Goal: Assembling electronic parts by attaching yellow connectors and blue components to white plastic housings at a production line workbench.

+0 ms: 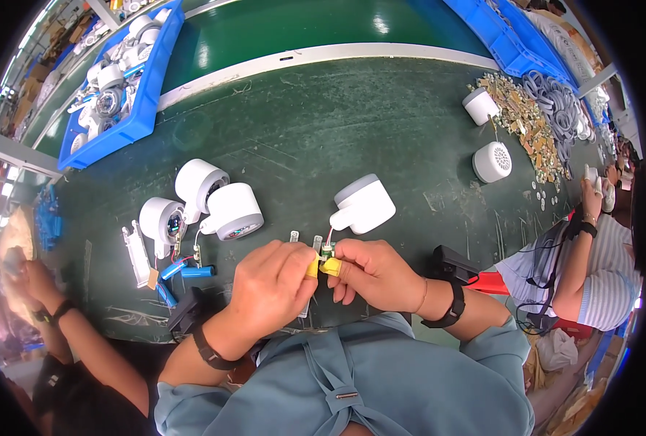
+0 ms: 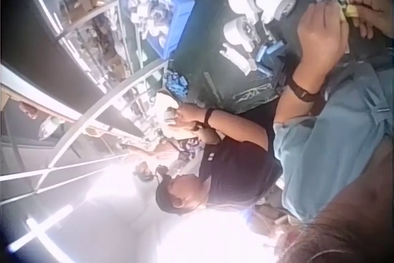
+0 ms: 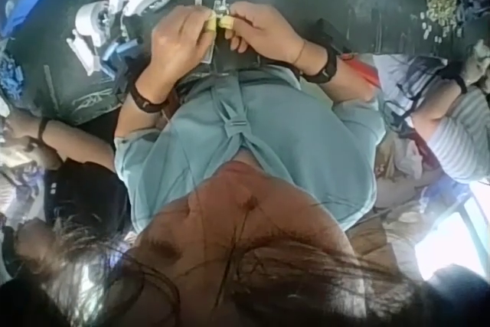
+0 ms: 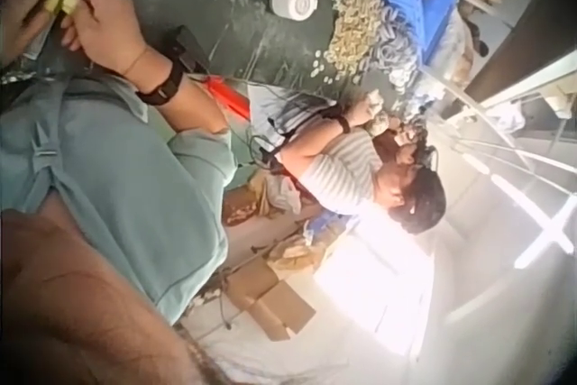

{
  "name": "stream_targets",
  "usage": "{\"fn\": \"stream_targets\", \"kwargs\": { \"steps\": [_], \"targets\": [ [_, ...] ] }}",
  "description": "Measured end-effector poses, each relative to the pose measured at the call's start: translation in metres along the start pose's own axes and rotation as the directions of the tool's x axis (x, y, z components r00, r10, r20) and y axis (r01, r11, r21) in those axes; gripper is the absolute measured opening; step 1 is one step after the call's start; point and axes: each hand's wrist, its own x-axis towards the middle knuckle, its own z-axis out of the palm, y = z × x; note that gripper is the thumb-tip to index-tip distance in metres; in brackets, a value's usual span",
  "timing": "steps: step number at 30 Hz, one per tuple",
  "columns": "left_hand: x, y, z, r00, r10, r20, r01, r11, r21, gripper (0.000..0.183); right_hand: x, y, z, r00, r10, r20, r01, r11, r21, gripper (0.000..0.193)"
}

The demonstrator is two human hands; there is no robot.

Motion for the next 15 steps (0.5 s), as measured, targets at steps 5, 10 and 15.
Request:
{"fn": "stream_targets", "kwargs": {
  "steps": [5, 10, 15],
  "targets": [
    [-0.002, 0.005, 0.000, 0.985, 0.170, 0.017, -0.170, 0.967, 0.188, 0.038, 0.001, -0.002, -0.001, 1.000, 0.012, -0.007, -0.012, 1.000, -0.020, 0.015],
    [-0.002, 0.004, 0.000, 0.990, 0.138, 0.003, -0.138, 0.984, 0.115, 0.037, 0.001, -0.001, -0.002, 0.999, 0.036, 0.005, -0.036, 0.997, 0.071, 0.014],
    [-0.008, -0.001, 0.007, 0.975, -0.220, 0.025, 0.221, 0.957, -0.189, 0.032, -0.001, -0.001, 0.010, 0.991, -0.042, -0.129, 0.038, 0.999, -0.034, 0.012]
  ]
}}
